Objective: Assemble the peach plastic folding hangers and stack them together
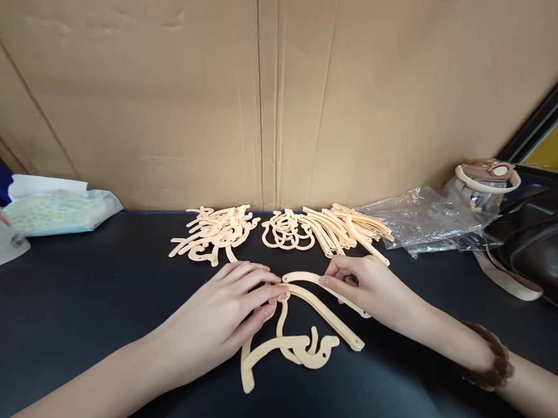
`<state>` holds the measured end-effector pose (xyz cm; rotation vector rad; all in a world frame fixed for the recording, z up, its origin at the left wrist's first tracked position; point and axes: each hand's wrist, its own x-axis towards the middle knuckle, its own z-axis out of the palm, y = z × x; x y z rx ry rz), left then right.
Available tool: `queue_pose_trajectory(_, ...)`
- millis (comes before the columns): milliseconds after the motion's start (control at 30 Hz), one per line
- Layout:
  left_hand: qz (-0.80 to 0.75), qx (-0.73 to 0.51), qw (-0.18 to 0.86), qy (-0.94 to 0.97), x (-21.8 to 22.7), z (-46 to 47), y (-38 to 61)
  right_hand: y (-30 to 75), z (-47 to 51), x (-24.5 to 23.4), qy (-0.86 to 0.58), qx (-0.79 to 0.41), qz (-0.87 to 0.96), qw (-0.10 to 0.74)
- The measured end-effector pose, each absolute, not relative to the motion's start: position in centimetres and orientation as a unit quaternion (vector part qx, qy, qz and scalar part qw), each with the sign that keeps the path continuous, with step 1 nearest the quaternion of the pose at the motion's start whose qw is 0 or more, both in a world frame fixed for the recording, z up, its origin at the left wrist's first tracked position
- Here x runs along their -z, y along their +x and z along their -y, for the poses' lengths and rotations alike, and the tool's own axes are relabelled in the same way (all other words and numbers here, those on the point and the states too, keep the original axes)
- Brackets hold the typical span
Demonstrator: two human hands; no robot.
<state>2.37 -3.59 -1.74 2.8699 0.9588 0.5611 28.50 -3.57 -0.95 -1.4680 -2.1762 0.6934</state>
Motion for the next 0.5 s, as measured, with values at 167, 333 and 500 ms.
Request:
queue_pose_trajectory(167, -0.325, -0.191, 0.076, 0.923, 1.1, 4.6, 2.4, 28.3, 3.9, 0.5, -0.533, -0.161, 0.814, 0.164)
queue_pose_trajectory(333, -0.283, -0.217, 0.079, 0.931, 1.0, 4.6, 2.3, 28.0, 4.4, 0.3, -0.510, -0.105, 0.845, 0.127)
queue_pose_trajectory(500, -0.235, -0.182, 0.041, 0.954, 1.4, 4.2, 2.3, 28.0, 4.8, 0.0, -0.491, -0.088, 0.859, 0.115)
